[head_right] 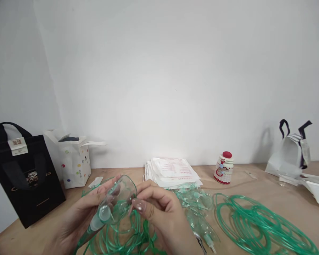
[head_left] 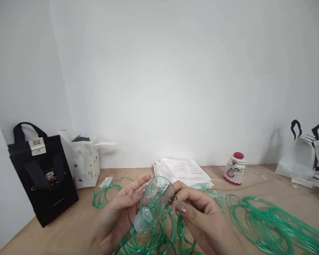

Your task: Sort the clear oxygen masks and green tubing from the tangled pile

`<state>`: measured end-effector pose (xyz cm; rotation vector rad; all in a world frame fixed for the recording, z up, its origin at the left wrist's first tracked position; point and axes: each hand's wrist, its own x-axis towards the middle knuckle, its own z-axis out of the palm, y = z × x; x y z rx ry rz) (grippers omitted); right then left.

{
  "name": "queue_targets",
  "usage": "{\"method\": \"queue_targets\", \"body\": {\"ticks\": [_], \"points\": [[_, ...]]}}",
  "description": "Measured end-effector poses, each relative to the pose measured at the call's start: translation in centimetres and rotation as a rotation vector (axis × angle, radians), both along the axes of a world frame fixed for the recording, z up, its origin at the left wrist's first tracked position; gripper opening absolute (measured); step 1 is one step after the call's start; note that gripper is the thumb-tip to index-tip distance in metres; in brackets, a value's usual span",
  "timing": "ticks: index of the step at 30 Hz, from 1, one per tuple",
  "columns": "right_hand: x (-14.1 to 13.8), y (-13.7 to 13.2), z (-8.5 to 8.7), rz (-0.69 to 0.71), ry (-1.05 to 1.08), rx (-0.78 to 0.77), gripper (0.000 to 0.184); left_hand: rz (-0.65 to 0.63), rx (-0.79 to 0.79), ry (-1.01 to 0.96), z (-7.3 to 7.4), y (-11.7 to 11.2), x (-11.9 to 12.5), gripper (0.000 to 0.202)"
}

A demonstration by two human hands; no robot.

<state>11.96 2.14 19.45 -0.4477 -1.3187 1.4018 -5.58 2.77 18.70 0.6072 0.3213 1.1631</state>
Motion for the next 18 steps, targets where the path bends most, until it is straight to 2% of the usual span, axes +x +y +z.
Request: {"method": "queue_targets", "body": {"ticks": [6,12,15,18], "points": [[0.32,0.18,0.21,0.058,0.061,-0.081,0.007,0.020,-0.089,-0.048,-0.44,0.68,-0.20,0.054],[0.38,-0.07,0.31,0.085,0.056,-0.139,0.004,0.049,-0.065,-0.009,-0.56,0.73,-0.06,0.042],[0.39,-0.14,0.30,0.083,-0.021,-0.160,0.003,0.108,-0.069,0.050,-0.53,0.75,-0.07,0.036],[0.37,-0.04,0.17,0.049,-0.085,-0.160,0.005,0.207,-0.050,0.168,-0.28,0.58,0.00,0.039]]}}
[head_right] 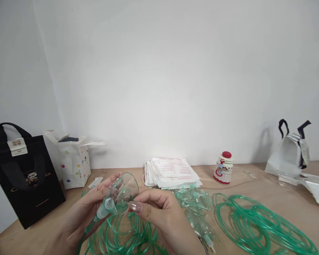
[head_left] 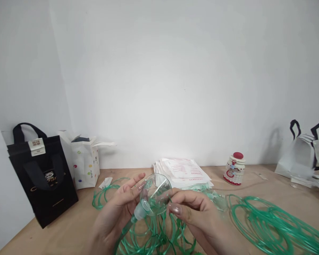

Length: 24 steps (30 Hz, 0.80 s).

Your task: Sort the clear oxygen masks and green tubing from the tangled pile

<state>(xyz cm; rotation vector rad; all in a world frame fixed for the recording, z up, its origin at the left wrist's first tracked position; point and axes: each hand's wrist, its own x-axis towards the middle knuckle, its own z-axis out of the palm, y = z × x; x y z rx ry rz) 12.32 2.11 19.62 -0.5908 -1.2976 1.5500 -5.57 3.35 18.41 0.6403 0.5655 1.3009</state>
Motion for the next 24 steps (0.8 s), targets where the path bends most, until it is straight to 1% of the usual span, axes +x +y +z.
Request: {"method": "queue_targets", "body": {"ticks": [1,3,6,8,10,11,13,17,19,21,24], "points": [[0.0,0.1,-0.1,-0.010,-0.010,0.004,0.006,0.022,0.023,0.038,0.1,-0.1,0.0,0.039],[0.0,0.3,-0.2,-0.029,-0.018,0.027,0.007,0.022,0.110,0.098,0.4,-0.5,0.1,0.037],[0.2,0.5,-0.3,-0.056,-0.031,0.077,0.009,-0.049,0.262,0.220,0.5,-1.0,0.1,0.044],[0.4,0.7,-0.3,-0.070,-0.049,0.090,0.008,-0.093,0.294,0.314,0.6,-1.2,0.1,0.046],[0.5,0.7,-0.2,-0.082,-0.069,0.090,0.008,-0.096,0.289,0.363,0.7,-1.3,0.1,0.041],[0.5,0.7,-0.2,-0.092,-0.077,0.091,0.009,-0.075,0.285,0.369,0.8,-1.3,0.2,0.037],[0.4,0.6,-0.1,-0.115,-0.092,0.097,0.010,0.017,0.275,0.371,1.0,-1.4,0.3,0.036],[0.2,0.6,-0.1,-0.163,-0.120,0.114,0.011,0.288,0.201,0.440,1.8,-2.1,0.9,0.040],[0.2,0.6,-0.2,-0.186,-0.137,0.125,0.010,0.398,0.180,0.453,2.2,-2.6,1.3,0.040],[0.3,0.6,-0.3,-0.204,-0.158,0.159,0.010,0.456,0.169,0.447,2.5,-2.9,1.7,0.039],[0.4,0.6,-0.4,-0.226,-0.222,0.254,0.010,0.473,0.172,0.447,2.6,-3.1,1.9,0.038]]}}
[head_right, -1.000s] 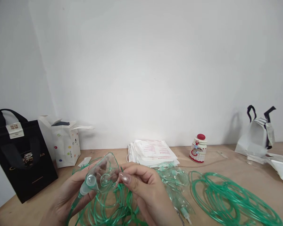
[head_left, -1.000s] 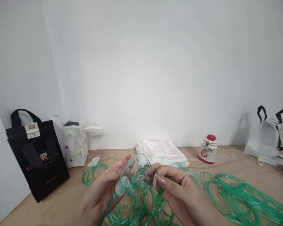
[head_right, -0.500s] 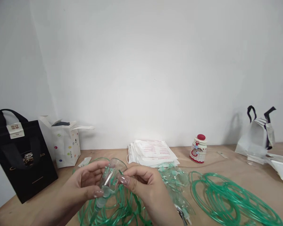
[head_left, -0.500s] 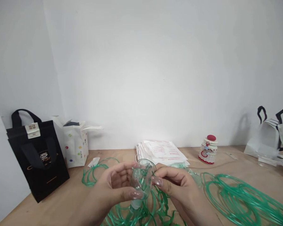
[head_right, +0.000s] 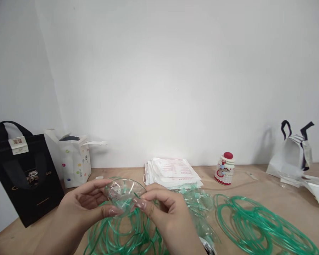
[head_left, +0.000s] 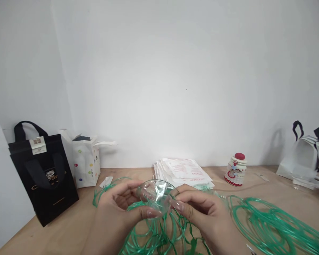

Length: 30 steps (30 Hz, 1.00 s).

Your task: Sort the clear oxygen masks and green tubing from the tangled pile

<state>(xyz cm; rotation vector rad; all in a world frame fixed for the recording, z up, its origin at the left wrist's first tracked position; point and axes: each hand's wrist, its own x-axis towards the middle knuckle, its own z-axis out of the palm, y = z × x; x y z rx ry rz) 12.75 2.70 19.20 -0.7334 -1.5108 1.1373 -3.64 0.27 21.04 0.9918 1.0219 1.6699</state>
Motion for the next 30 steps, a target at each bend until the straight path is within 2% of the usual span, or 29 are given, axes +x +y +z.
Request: {"method": "queue_targets", "body": {"ticks": [4,8,10,12,14,16,18,21,23,26,30], "points": [[0.2,-0.1,0.0,-0.043,-0.052,0.065,0.008,-0.030,0.011,-0.013,-0.1,0.3,0.0,0.038],[0.0,0.1,0.0,-0.049,0.096,0.088,0.008,-0.257,0.030,-0.144,-0.6,0.9,-0.2,0.037],[0.0,0.3,0.0,-0.035,0.169,0.045,0.008,-0.371,0.031,-0.180,-1.1,1.2,-0.3,0.036],[0.0,0.5,0.0,-0.029,0.213,0.000,0.009,-0.428,0.023,-0.180,-1.5,1.4,-0.4,0.034],[0.2,0.7,-0.1,-0.098,0.239,0.045,0.008,-0.365,0.017,-0.150,-1.7,1.5,-0.4,0.027],[0.5,0.7,-0.1,-0.256,0.216,0.168,0.007,-0.220,0.018,-0.118,-1.8,1.5,-0.3,0.021],[0.7,0.4,0.0,-0.367,0.101,0.285,0.008,-0.085,0.025,-0.087,-1.8,1.5,-0.1,0.019],[0.6,-0.3,0.0,-0.293,-0.132,0.378,0.009,0.001,0.109,0.054,-1.9,1.7,0.0,0.021],[0.2,-0.7,-0.1,-0.227,-0.236,0.399,0.011,0.034,0.206,0.246,-2.1,1.7,-0.1,0.021],[-0.4,-0.8,-0.3,-0.219,-0.345,0.392,0.014,0.077,0.283,0.485,-2.3,1.5,-0.2,0.021],[-0.7,-0.7,-0.5,-0.212,-0.427,0.390,0.018,0.078,0.320,0.595,-2.4,1.1,0.1,0.021]]}}
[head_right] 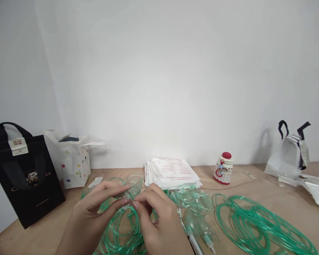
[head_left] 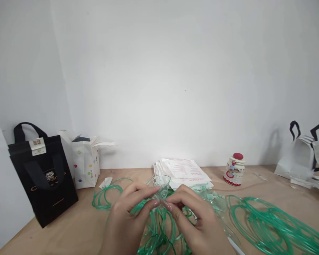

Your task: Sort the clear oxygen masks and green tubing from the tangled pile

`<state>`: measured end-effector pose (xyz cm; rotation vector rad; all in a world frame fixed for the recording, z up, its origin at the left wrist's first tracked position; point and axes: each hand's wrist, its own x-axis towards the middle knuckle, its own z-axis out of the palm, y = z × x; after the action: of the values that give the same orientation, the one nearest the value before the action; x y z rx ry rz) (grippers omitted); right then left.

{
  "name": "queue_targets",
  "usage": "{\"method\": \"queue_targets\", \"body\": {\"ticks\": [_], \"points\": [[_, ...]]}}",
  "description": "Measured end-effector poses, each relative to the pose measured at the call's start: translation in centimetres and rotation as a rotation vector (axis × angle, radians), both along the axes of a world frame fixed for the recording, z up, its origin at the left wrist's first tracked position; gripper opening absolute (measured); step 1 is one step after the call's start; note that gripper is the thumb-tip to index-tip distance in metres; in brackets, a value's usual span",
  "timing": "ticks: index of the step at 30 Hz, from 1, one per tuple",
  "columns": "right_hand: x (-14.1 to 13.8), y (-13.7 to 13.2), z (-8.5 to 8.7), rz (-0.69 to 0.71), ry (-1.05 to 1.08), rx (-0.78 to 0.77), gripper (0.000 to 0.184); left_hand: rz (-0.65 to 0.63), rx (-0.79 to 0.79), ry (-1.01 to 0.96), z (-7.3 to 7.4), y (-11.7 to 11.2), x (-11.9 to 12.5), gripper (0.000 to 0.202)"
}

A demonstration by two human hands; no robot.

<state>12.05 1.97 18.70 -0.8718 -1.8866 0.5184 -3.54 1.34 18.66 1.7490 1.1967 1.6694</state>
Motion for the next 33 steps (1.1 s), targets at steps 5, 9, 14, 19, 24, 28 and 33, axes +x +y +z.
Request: {"method": "queue_targets", "body": {"ticks": [5,9,14,19,24,28,33], "points": [[0.1,-0.2,0.1,0.022,-0.032,0.021,0.019,0.046,0.013,-0.078,-0.2,-0.1,1.0,0.028],[0.2,-0.1,0.1,0.033,-0.050,0.020,0.019,0.086,-0.029,-0.263,-0.5,0.0,1.6,0.042],[0.1,0.0,0.1,0.036,-0.039,0.023,0.019,0.070,-0.058,-0.324,-0.7,0.0,1.6,0.042],[0.0,0.0,-0.1,0.006,-0.040,0.017,0.018,0.096,-0.095,-0.244,-0.3,-0.2,1.3,0.037],[-0.2,0.3,-0.3,-0.020,-0.049,0.015,0.019,0.211,-0.123,-0.028,0.0,-0.3,1.1,0.032],[-0.2,0.4,-0.4,-0.013,-0.045,0.033,0.019,0.228,-0.111,0.010,0.1,-0.3,1.0,0.028],[-0.1,0.3,-0.3,-0.006,0.031,0.011,0.018,0.051,-0.193,-0.101,0.1,0.2,0.1,0.023]]}}
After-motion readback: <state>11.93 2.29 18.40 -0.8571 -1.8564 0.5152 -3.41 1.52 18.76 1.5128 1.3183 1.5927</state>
